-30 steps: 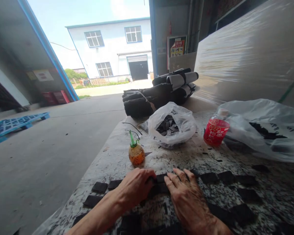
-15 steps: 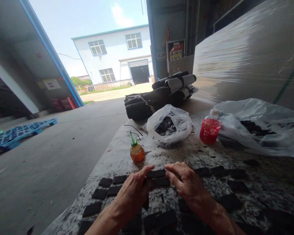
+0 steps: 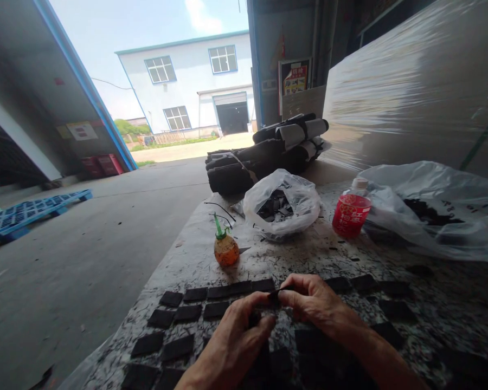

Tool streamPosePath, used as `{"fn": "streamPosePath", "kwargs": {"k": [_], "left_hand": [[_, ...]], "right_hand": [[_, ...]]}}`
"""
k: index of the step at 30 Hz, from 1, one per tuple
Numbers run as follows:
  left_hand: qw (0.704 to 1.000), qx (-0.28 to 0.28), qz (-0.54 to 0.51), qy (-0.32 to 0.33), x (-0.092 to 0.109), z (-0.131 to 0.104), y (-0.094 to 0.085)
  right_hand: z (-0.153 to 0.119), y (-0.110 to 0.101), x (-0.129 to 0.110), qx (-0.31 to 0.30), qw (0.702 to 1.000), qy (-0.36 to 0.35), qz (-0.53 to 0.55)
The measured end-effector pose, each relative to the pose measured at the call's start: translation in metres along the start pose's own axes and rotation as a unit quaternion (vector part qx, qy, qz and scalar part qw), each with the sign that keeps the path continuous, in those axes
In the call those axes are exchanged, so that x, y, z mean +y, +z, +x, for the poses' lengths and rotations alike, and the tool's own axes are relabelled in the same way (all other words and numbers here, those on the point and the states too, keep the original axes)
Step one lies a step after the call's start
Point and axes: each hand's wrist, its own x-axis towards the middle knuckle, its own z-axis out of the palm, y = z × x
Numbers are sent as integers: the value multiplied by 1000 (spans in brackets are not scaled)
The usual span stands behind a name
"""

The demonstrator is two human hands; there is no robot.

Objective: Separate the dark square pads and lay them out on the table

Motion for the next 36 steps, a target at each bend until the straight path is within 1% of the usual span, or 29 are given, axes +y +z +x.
{"fn": "streamPosePath", "kwargs": {"k": [3, 6, 7, 9, 12, 15, 19, 22, 26, 29, 34, 36], "left_hand": [[1000, -7, 12, 19, 1, -1, -6], [1000, 13, 10, 25, -1, 1, -13], [1000, 17, 11, 22, -2, 4, -15], [1000, 5, 11, 21, -3, 10, -19], [1000, -7, -12, 15, 1, 20, -22], [997, -45, -55, 12, 9, 30, -20], [988, -122, -92, 33, 14, 45, -13], [984, -152, -79, 50, 15, 54, -11], [985, -157, -32, 65, 16, 63, -14], [985, -156, -3, 73, 15, 70, -16], [986, -139, 40, 88, 14, 79, -15], [984, -123, 67, 106, 15, 80, -16]], "right_hand": [[4, -17, 2, 47, 998, 6, -31], [7, -30, 9, 83, 995, 17, -54], [8, -32, 11, 91, 994, 21, -61], [9, -32, 14, 102, 992, 29, -74], [8, -25, 10, 97, 991, 46, -83], [4, -15, 1, 76, 994, 66, -49], [1, -9, -4, 55, 995, 82, 9], [0, -14, -3, 64, 995, 60, -39], [0, -20, -3, 101, 984, 40, -143], [1, -22, -1, 113, 976, 35, -183], [5, -26, 6, 124, 976, 55, -172], [6, -29, 9, 129, 977, 65, -156]]}}
